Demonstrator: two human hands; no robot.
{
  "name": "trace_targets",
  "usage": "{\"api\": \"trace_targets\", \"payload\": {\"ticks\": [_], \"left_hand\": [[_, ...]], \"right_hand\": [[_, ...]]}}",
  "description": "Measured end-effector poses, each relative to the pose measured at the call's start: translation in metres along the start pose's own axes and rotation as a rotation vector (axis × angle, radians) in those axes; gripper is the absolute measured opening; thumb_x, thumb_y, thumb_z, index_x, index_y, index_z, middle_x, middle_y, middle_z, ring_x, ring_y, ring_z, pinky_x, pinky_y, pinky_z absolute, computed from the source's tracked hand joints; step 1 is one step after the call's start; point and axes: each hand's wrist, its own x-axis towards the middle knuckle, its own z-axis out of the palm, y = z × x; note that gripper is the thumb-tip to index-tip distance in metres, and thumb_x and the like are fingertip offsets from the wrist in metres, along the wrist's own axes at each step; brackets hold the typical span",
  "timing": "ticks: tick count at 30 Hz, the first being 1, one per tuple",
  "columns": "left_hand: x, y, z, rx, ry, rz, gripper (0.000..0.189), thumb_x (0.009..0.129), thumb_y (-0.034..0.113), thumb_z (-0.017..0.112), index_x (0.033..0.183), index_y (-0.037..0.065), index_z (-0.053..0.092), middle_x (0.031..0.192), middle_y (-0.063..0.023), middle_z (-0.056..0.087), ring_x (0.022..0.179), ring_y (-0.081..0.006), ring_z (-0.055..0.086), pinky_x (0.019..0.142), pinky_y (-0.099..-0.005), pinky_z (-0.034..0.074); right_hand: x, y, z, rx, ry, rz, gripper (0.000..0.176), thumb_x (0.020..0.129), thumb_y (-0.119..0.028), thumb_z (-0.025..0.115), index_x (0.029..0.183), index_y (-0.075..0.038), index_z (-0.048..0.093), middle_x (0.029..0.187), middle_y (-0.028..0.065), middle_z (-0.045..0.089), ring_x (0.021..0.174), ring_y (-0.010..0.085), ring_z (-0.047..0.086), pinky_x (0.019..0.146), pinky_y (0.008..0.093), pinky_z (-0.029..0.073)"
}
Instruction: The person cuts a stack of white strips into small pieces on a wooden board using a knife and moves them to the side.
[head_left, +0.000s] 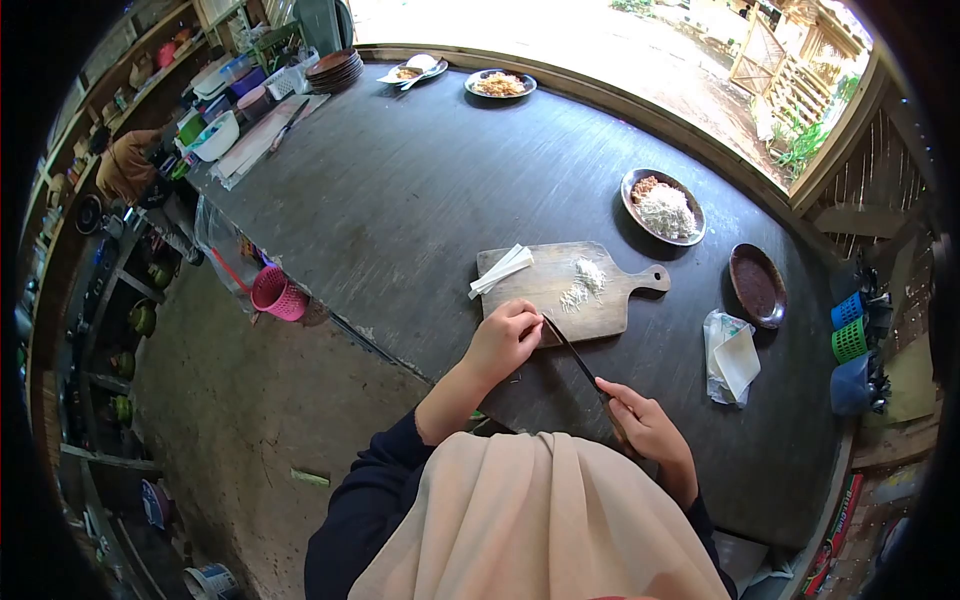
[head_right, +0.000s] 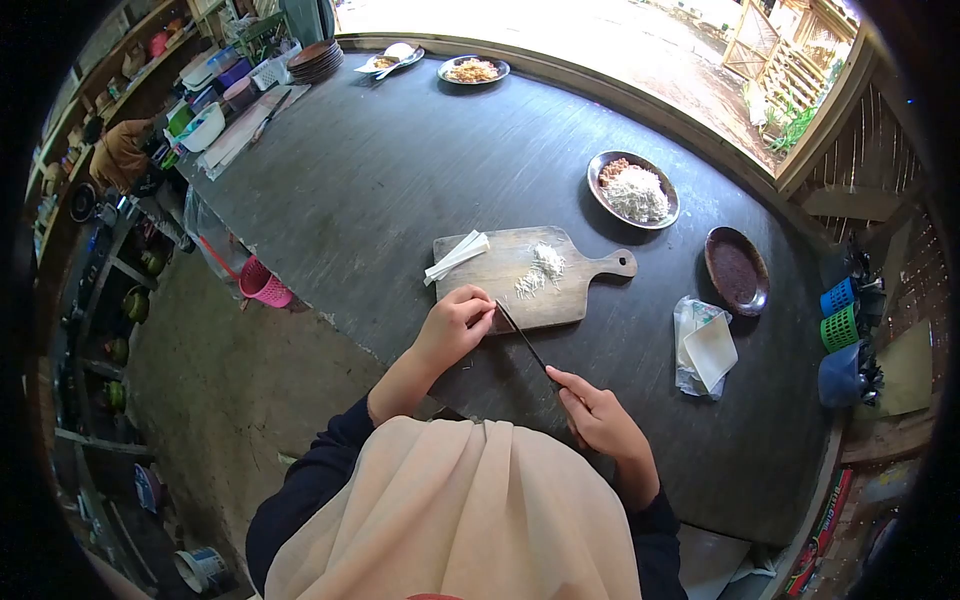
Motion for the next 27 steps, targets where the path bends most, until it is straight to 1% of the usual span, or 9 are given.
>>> {"api": "trace_targets", "payload": {"ticks": [3,5,8,15,18,20,21,23,27], "left_hand": [[0.000,0.001,-0.001,-0.012,-0.010,-0.021,0.007,0.084,0.004,0.068,0.089,-0.001,0.068,0.092,-0.0105,0.065,0.078,-0.0258,0.065,0.069,-0.0335,0.053],[0.000,0.002,-0.002,-0.005,-0.015,-0.021,0.007,0.084,0.004,0.068,0.089,-0.001,0.068,0.092,-0.0103,0.065,0.077,-0.0258,0.065,0.068,-0.0336,0.053],[0.000,0.002,-0.002,-0.003,-0.009,-0.020,0.007,0.084,0.004,0.068,0.088,-0.001,0.068,0.092,-0.0101,0.065,0.077,-0.0254,0.065,0.068,-0.0337,0.053],[0.001,0.001,0.000,0.007,-0.032,-0.026,0.007,0.083,0.004,0.068,0.087,-0.001,0.068,0.092,-0.0098,0.065,0.077,-0.0257,0.065,0.068,-0.0341,0.053],[0.000,0.002,-0.001,0.013,-0.016,-0.033,0.007,0.083,0.005,0.068,0.087,-0.001,0.068,0.092,-0.0097,0.065,0.076,-0.0254,0.066,0.067,-0.0337,0.053],[0.001,0.005,-0.002,0.012,-0.010,-0.043,0.008,0.082,0.006,0.067,0.083,-0.001,0.068,0.091,-0.0115,0.065,0.082,-0.0297,0.065,0.074,-0.0377,0.053],[0.001,0.004,-0.002,0.017,-0.006,-0.043,0.008,0.082,0.006,0.067,0.083,-0.001,0.068,0.091,-0.0115,0.065,0.082,-0.0297,0.065,0.074,-0.0377,0.053],[0.000,0.000,-0.001,0.034,-0.028,-0.018,0.007,0.083,0.005,0.068,0.088,-0.001,0.069,0.093,-0.0090,0.065,0.074,-0.0236,0.066,0.066,-0.0325,0.054],[0.000,-0.001,-0.001,0.035,-0.031,-0.010,0.008,0.084,0.006,0.069,0.088,-0.001,0.069,0.093,-0.0085,0.066,0.074,-0.0232,0.067,0.066,-0.0323,0.054]], "right_hand": [[-0.001,-0.005,0.002,-0.008,0.008,0.013,0.039,0.103,-0.009,0.045,0.142,-0.008,0.050,0.059,-0.0038,0.048,0.045,0.0043,0.044,0.045,0.0236,0.040],[-0.002,-0.008,0.002,-0.025,-0.010,0.029,0.039,0.104,-0.010,0.044,0.143,-0.009,0.049,0.062,-0.0034,0.047,0.048,0.0054,0.045,0.046,0.0239,0.040],[0.000,-0.004,0.001,-0.013,-0.006,0.029,0.039,0.104,-0.011,0.045,0.143,-0.009,0.050,0.059,-0.0036,0.048,0.044,0.0043,0.044,0.045,0.0239,0.040],[0.007,-0.013,0.010,-0.122,0.032,0.023,0.038,0.104,-0.013,0.045,0.142,-0.012,0.051,0.059,-0.0024,0.049,0.045,0.0052,0.045,0.046,0.0238,0.040],[0.005,-0.012,0.000,-0.123,-0.003,0.007,0.038,0.104,-0.014,0.046,0.141,-0.013,0.051,0.059,-0.0026,0.049,0.045,0.0053,0.046,0.046,0.0242,0.040],[-0.002,-0.016,-0.011,-0.110,-0.049,0.086,0.038,0.104,-0.013,0.045,0.141,-0.012,0.050,0.059,-0.0029,0.048,0.045,0.0051,0.045,0.045,0.0245,0.040],[-0.003,-0.012,-0.013,-0.112,-0.052,0.081,0.038,0.104,-0.013,0.045,0.141,-0.012,0.050,0.059,-0.0029,0.048,0.045,0.0051,0.045,0.045,0.0245,0.040],[-0.005,-0.003,-0.015,-0.049,-0.063,0.049,0.037,0.104,-0.012,0.045,0.141,-0.011,0.050,0.059,-0.0031,0.047,0.044,0.0050,0.045,0.045,0.0247,0.040],[-0.003,-0.005,-0.001,-0.070,-0.003,0.020,0.037,0.104,-0.012,0.045,0.141,-0.010,0.051,0.059,-0.0031,0.048,0.044,0.0049,0.045,0.045,0.0245,0.040]]}}
